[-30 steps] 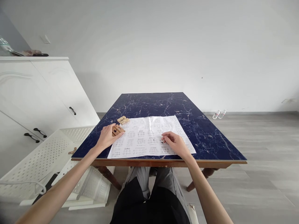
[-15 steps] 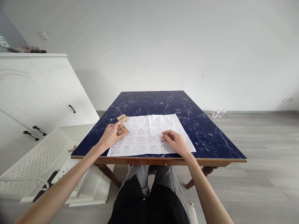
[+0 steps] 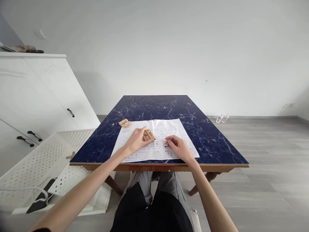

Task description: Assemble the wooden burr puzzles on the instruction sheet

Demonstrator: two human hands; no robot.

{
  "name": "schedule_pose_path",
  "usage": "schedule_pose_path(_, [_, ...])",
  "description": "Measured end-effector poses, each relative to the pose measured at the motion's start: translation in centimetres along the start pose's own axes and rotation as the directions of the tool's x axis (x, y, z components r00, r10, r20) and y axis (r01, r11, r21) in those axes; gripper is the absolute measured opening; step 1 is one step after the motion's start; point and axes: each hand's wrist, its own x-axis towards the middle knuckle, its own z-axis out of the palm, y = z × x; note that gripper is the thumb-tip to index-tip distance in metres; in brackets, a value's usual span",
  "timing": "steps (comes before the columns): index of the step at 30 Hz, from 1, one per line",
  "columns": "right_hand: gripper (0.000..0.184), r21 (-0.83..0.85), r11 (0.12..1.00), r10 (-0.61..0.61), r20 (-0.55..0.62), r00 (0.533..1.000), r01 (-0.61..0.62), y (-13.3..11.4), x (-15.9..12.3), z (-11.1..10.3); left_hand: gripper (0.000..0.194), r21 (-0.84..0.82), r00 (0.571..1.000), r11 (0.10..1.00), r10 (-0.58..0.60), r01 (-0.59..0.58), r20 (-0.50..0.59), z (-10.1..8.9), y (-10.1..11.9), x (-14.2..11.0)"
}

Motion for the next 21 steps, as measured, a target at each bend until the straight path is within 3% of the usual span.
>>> schedule_pose_path(8, [0.034,-0.001,1.000,-0.011,0.001,1.000,0.011,0.1,0.1,0.0,0.097,-0.068,0.997,0.995,0.076,-0.074,0.030,1.9,1.2,0.3])
schedule_pose_path(21, [0.030,-0.041,0.999,-0.004,0.006,1.000,0.004,-0.2,-0.1,-0.1,0.106,-0.134,0.997,0.991,0.029,-0.018,0.078,-0.7,-1.7,-1.6])
